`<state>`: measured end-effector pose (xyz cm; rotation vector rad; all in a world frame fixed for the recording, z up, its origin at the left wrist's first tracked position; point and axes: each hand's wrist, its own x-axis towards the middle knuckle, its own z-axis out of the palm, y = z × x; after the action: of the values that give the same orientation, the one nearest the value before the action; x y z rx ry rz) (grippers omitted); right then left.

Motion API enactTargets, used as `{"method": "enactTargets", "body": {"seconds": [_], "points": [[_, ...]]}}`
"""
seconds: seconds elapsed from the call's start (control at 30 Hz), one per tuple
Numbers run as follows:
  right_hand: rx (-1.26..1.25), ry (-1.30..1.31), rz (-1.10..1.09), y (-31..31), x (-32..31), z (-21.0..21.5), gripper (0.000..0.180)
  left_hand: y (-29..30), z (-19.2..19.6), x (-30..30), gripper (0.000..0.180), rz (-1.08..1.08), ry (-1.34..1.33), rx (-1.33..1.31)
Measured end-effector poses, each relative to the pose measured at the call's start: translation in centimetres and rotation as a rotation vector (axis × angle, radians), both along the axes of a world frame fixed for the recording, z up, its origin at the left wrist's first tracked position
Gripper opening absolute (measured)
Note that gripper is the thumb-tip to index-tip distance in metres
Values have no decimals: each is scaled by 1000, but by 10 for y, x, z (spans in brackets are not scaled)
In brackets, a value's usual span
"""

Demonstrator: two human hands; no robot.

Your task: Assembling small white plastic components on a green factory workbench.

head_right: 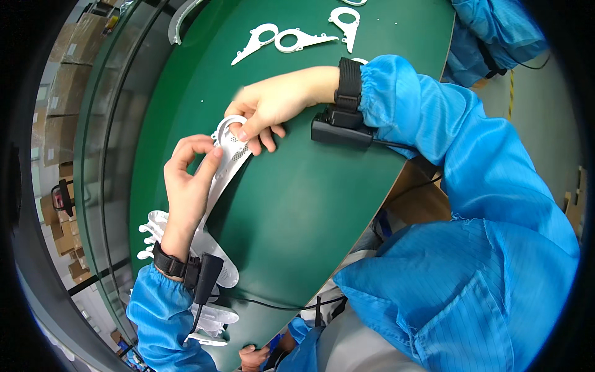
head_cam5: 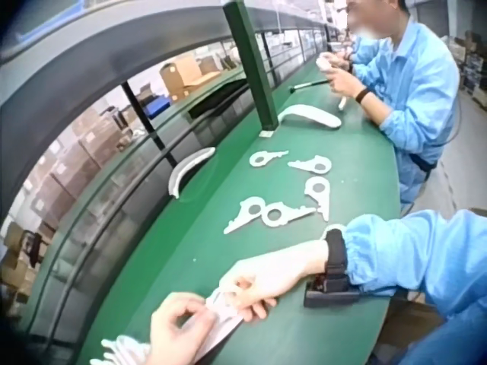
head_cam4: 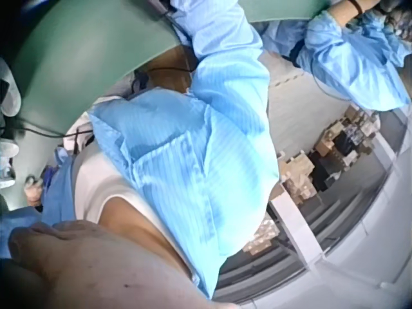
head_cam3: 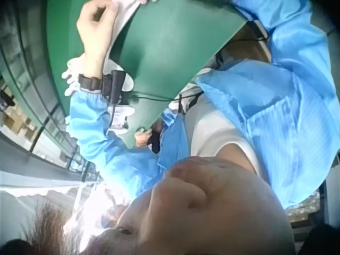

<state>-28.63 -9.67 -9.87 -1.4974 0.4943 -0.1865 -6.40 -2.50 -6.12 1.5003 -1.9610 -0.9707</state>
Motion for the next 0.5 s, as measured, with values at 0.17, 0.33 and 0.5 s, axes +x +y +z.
{"method": "enactTargets", "body": {"seconds": [0.17, 0.33, 0.5], "points": [[1, 32, -68, 7, 1, 7, 24, 3, 5, -8, 17, -23, -70, -61], [-366, 120, -106, 9, 6, 10, 23, 3, -3, -2, 15, -62, -202, -103], [-742, -27, -175, 11, 8, -4, 21, 9, -7, -8, 15, -99, -297, -221]]}}
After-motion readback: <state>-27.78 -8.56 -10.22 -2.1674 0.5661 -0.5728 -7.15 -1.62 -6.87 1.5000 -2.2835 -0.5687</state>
